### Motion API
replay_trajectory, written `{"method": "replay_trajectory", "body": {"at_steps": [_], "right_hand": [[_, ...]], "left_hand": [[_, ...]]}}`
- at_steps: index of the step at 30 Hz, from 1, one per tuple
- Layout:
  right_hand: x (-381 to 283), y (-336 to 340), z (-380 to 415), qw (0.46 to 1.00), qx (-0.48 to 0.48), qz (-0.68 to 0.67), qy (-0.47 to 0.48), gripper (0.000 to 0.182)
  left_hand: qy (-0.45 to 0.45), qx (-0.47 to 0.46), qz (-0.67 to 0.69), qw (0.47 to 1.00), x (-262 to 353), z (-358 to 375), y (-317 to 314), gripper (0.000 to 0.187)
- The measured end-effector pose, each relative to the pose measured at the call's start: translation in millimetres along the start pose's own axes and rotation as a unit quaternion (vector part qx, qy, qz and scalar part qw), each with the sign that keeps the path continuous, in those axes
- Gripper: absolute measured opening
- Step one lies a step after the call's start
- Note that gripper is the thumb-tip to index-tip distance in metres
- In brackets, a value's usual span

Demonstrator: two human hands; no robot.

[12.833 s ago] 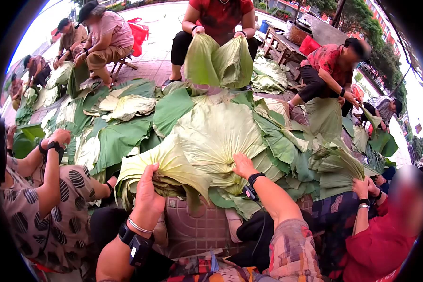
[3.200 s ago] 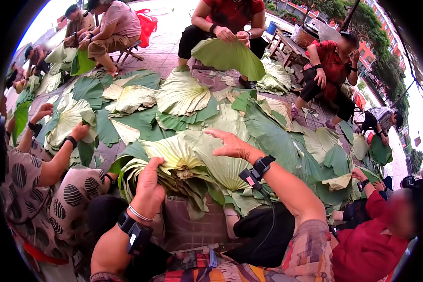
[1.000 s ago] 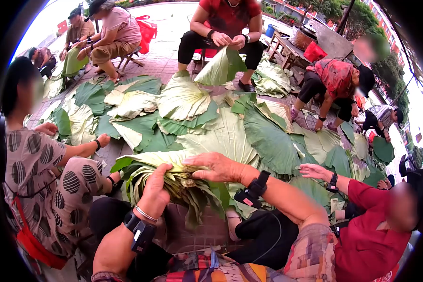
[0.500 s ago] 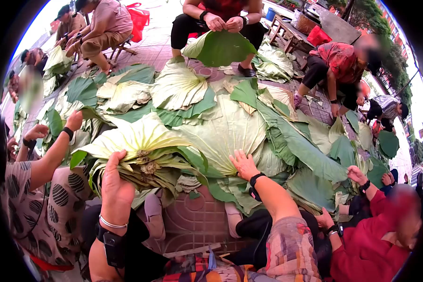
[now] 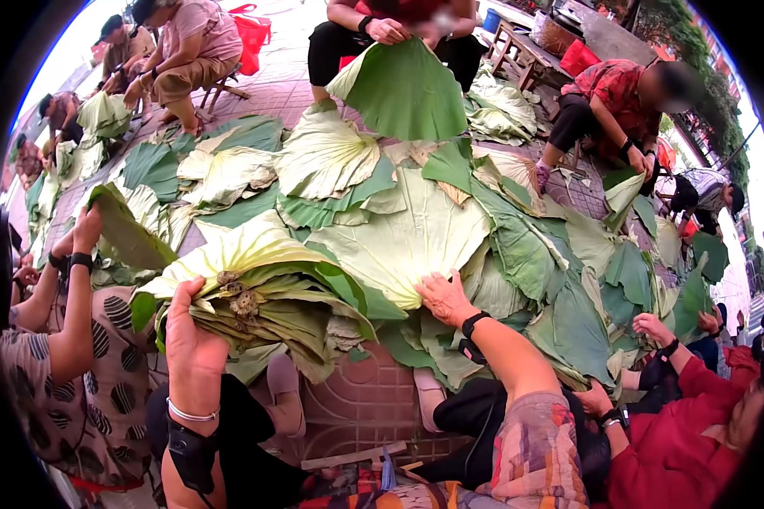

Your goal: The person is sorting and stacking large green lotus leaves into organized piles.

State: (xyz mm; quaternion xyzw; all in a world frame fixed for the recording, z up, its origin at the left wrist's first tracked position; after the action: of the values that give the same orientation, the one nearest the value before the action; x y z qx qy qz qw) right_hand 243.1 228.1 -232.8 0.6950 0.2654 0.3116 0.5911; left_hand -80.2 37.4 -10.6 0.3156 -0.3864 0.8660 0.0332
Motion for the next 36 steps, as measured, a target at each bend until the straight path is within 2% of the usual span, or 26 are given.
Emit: {"method": "replay_trajectory", "body": {"at_steps": [2,3,4,6,8,10,13,16,18,19,22,24,25,26,28,29,30,33,36], "right_hand": [[1.4,20.1,-12.6,0.994,0.061,-0.081,-0.048,0.028],[17.5,25.0,-35.7,0.974,0.072,-0.159,-0.146,0.022],[21.1,50.2,-44.9,0.955,0.109,-0.216,-0.171,0.023],[36.6,74.8,-68.6,0.934,0.125,-0.256,-0.216,0.027],[40.4,100.0,-76.8,0.921,0.189,-0.254,-0.227,0.029],[57.2,147.5,-90.2,0.907,0.278,-0.259,-0.182,0.030],[66.1,199.3,-92.3,0.882,0.319,-0.274,-0.213,0.032],[68.0,232.9,-93.5,0.838,0.353,-0.349,-0.226,0.034],[65.3,235.4,-93.0,0.829,0.372,-0.365,-0.202,0.031],[52.8,249.8,-94.1,0.830,0.373,-0.365,-0.196,0.031],[-8.1,301.2,-82.7,0.820,0.373,-0.401,-0.166,0.026],[-60.1,321.5,-69.8,0.820,0.286,-0.483,-0.110,0.023],[-84.7,315.7,-64.8,0.872,0.313,-0.376,0.022,0.025],[-109.5,304.1,-55.7,0.895,0.329,-0.261,0.153,0.027],[-127.5,300.2,-49.1,0.925,0.212,-0.274,0.156,0.028],[-136.3,290.2,-41.5,0.914,0.207,-0.304,0.173,0.030],[-139.5,281.5,-38.4,0.903,0.201,-0.328,0.190,0.031],[-134.5,271.9,-34.8,0.883,0.201,-0.369,0.210,0.029],[-135.5,270.2,-33.4,0.878,0.168,-0.387,0.226,0.030]], "left_hand": [[-0.008,-0.002,0.004,1.000,-0.5,-1.6,2.8,0.022],[-0.011,-0.007,0.012,1.000,-4.8,-1.4,7.0,0.022],[-0.012,-0.005,0.016,1.000,-1.7,0.0,4.9,0.022],[-0.019,-0.015,0.017,1.000,3.2,2.1,-1.4,0.021],[-0.022,0.013,0.021,0.999,3.4,1.3,5.4,0.022],[-0.024,0.011,0.025,0.999,-1.0,-0.3,13.5,0.024],[-0.032,0.016,0.030,0.999,1.1,4.8,11.0,0.024],[-0.013,-0.003,0.003,1.000,-6.1,17.3,2.2,0.021],[-0.013,-0.016,0.006,1.000,-14.7,19.0,3.5,0.020],[0.011,-0.026,0.009,1.000,-20.4,16.3,4.4,0.013],[0.072,-0.032,-0.009,0.997,-44.6,19.3,-1.8,0.016],[0.109,-0.050,-0.029,0.992,-60.4,22.3,-1.9,0.019],[0.129,-0.058,-0.027,0.990,-67.6,20.0,-0.9,0.020],[0.139,-0.053,-0.029,0.988,-74.9,20.5,1.0,0.024],[0.142,-0.091,-0.009,0.986,-77.3,22.3,-4.2,0.023],[0.142,-0.114,0.006,0.983,-85.8,13.2,0.5,0.031],[0.142,-0.114,0.006,0.983,-85.1,17.2,-3.1,0.031],[0.127,-0.135,0.025,0.982,-82.0,31.4,-11.5,0.053],[0.172,-0.164,0.018,0.971,-85.3,33.8,-11.8,0.055]]}}
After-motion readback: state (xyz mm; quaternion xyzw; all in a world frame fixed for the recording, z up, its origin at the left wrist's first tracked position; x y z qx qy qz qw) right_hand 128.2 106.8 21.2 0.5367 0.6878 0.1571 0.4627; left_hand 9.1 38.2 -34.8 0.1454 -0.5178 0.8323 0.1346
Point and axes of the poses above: each hand's wrist, its own z-axis away from the middle knuckle, its own y-axis out of the back of the hand, x = y × z, the point moved 5 cm from there along -z, towards the middle knuckle, and after that the axes turned 12 degrees about x, right-handed, at the moved point
